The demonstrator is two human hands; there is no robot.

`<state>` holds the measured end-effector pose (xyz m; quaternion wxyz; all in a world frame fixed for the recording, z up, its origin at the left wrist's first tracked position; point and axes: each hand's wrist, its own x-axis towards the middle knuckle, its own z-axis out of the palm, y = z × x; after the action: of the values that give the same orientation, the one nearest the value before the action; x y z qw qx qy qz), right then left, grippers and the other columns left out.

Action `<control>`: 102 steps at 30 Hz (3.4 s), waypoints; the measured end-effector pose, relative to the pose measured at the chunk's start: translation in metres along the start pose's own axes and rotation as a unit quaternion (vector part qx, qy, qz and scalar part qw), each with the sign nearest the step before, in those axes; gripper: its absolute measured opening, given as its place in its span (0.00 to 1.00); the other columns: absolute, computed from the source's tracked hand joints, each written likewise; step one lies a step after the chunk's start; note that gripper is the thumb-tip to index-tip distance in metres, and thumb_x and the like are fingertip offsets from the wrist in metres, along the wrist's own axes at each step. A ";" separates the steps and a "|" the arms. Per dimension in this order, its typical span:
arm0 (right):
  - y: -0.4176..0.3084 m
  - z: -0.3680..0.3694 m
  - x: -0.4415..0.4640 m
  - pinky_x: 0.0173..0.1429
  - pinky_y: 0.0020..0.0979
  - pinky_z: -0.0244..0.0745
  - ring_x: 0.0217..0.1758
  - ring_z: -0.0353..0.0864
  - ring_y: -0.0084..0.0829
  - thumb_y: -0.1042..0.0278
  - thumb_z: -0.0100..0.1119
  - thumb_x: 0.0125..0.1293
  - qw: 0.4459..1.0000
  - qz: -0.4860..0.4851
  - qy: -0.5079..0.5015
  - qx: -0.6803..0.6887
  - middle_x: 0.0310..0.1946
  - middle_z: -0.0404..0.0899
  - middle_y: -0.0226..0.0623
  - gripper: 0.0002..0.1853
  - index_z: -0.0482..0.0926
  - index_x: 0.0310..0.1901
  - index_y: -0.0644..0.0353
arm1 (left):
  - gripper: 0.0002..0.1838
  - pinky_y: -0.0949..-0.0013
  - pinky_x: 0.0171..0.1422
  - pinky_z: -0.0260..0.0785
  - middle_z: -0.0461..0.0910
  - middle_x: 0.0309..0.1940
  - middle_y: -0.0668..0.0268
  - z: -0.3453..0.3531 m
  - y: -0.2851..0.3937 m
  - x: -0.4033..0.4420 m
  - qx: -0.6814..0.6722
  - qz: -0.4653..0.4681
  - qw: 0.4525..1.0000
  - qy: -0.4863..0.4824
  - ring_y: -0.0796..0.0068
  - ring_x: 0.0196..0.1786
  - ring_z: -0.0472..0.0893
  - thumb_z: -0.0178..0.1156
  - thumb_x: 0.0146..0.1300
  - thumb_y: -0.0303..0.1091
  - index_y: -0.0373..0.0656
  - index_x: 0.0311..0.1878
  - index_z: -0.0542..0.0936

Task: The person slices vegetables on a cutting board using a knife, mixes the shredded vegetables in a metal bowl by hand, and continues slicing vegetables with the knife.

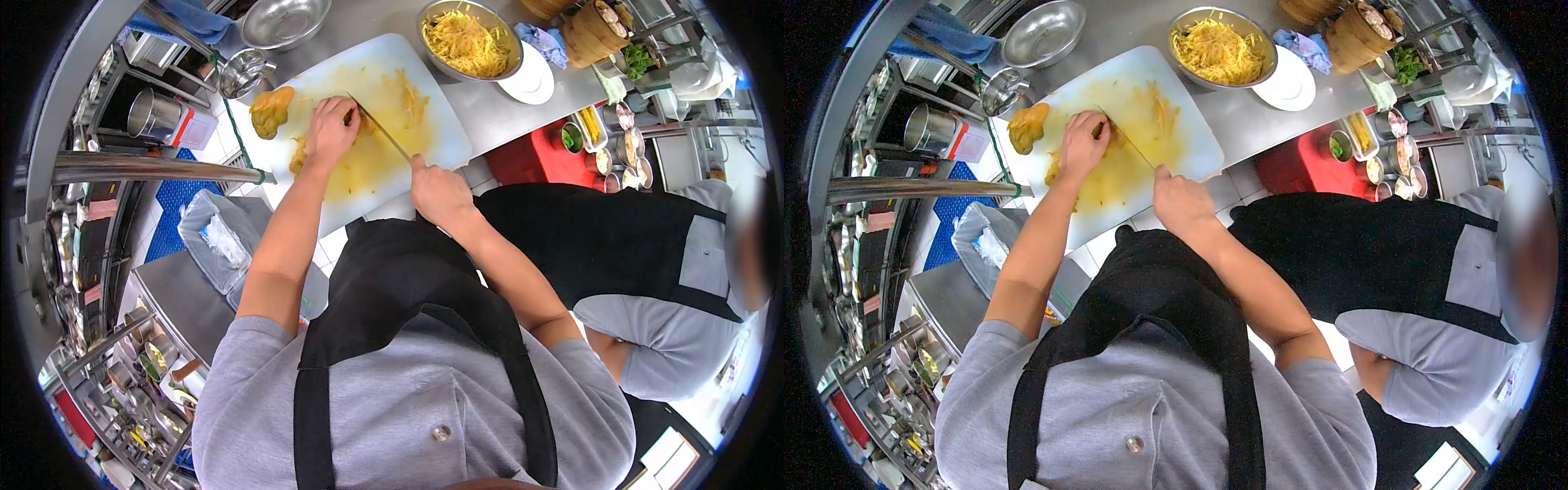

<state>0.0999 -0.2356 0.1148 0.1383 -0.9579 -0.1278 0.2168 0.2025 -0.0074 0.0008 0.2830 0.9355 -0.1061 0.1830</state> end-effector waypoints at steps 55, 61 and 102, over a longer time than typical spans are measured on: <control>-0.010 0.004 0.029 0.48 0.57 0.85 0.40 0.90 0.61 0.73 0.48 0.70 1.000 -0.012 0.027 -0.007 0.34 0.86 0.64 0.14 0.74 0.54 0.71 | 0.06 0.56 0.64 0.71 0.85 0.49 0.66 -0.002 0.000 -0.004 -0.006 0.011 1.000 0.003 0.59 0.56 0.81 0.65 0.67 0.32 0.44 0.44 0.85; -0.001 -0.011 -0.002 0.50 0.56 0.85 0.44 0.91 0.60 0.73 0.47 0.71 0.999 -0.005 -0.026 -0.021 0.38 0.87 0.64 0.13 0.75 0.51 0.71 | 0.06 0.56 0.65 0.71 0.86 0.47 0.68 -0.001 0.000 -0.004 -0.010 0.003 1.000 0.003 0.61 0.56 0.81 0.65 0.66 0.32 0.45 0.43 0.86; -0.015 -0.065 0.041 0.60 0.48 0.84 0.56 0.89 0.53 0.71 0.49 0.71 0.996 0.067 -0.037 0.037 0.53 0.87 0.57 0.18 0.86 0.51 0.69 | 0.07 0.55 0.64 0.72 0.86 0.49 0.63 0.004 -0.001 -0.004 -0.012 0.021 1.000 0.010 0.55 0.56 0.82 0.69 0.64 0.29 0.43 0.44 0.86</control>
<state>0.1619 -0.2227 0.1601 0.1544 -0.9498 -0.0601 0.2655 0.2000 -0.0080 -0.0044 0.2915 0.9276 -0.1249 0.1973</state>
